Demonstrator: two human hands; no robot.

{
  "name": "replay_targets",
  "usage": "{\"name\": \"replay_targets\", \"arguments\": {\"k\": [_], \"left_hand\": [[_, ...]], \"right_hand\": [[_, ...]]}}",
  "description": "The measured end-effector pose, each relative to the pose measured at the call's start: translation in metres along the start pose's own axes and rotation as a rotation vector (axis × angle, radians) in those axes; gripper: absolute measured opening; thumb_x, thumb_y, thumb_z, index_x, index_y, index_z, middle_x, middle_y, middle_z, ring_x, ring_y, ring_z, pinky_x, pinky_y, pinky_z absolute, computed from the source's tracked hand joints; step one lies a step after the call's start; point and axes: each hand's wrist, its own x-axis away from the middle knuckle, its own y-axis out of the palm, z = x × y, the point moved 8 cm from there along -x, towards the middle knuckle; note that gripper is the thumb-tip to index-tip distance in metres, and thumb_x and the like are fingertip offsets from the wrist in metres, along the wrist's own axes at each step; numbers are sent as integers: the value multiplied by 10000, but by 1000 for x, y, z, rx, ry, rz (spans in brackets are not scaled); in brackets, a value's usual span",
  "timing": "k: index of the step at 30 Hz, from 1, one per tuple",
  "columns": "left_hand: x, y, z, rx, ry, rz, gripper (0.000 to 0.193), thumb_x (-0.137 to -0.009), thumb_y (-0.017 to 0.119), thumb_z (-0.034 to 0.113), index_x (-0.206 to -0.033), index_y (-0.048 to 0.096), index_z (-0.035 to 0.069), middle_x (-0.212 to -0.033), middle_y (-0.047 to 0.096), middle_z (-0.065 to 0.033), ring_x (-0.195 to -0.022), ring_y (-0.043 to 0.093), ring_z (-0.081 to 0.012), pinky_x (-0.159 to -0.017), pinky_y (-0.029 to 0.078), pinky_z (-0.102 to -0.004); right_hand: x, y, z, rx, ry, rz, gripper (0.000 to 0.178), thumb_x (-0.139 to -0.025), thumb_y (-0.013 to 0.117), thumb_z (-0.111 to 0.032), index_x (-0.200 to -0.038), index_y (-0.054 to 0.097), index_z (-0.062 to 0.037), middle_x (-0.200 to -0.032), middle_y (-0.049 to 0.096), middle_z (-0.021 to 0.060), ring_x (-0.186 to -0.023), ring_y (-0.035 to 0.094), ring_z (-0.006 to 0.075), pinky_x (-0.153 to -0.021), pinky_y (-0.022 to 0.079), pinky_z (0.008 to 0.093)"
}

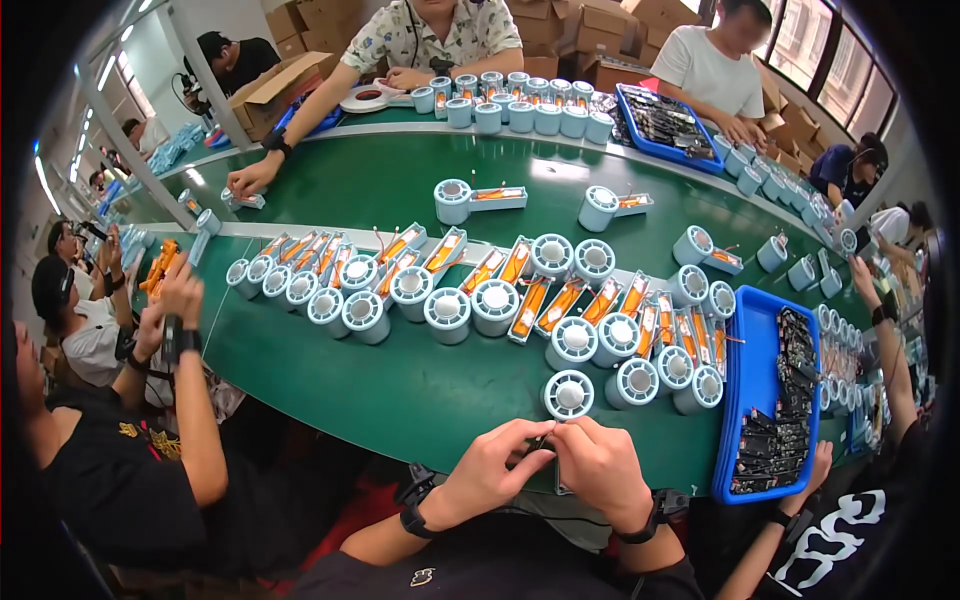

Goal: The person picks up a battery and a circuit board, connects the battery wires to the board, and presses the board into a fan housing. They then place the assembled fan onto the table and repeat the process.

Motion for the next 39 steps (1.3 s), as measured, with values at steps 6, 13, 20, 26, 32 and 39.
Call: {"name": "replay_targets", "arguments": {"k": [6,13,20,26,32,39], "left_hand": [[6,12,-17,546,-291,-165,304,-1021,602,-3,-1321,555,-24,-1122,708,-136,-925,751,-194,-817,619,-305],[10,16,-20,549,-276,-131,295,-1017,584,-31,-1309,538,-31,-1113,704,-149,-934,752,-214,-827,634,-327],[5,13,-13,414,-211,26,327,-1007,584,-54,-1325,510,-37,-1127,694,-175,-955,750,-222,-821,640,-336],[4,14,-18,423,-227,-11,342,-992,627,-31,-1321,533,-33,-1135,703,-173,-940,754,-208,-804,624,-306],[-8,1,14,-23,24,-57,343,-975,656,-31,-1302,557,-54,-1119,725,-181,-928,761,-209,-807,617,-300],[1,1,-9,352,-222,-189,325,-984,657,3,-1298,584,-41,-1090,742,-160,-924,767,-205,-800,614,-296]], "right_hand": [[3,-2,16,-269,25,36,92,-829,775,-37,-873,696,-26,-795,687,101,-636,689,275,-543,535,353],[2,-1,18,-283,-46,70,89,-845,771,-65,-901,703,-48,-824,699,78,-650,699,256,-546,549,345],[9,-7,3,-131,-95,187,104,-847,755,-18,-941,713,-1,-846,727,110,-655,713,263,-559,567,349],[10,-5,-1,-89,-214,233,102,-878,721,-53,-952,680,3,-812,661,86,-615,660,250,-521,518,347],[7,-5,5,3,-143,71,97,-840,760,-40,-900,685,-26,-783,693,97,-641,699,263,-537,544,342],[2,3,17,-260,-165,18,208,-814,819,-53,-898,631,-22,-757,683,90,-617,697,241,-534,531,312]]}}
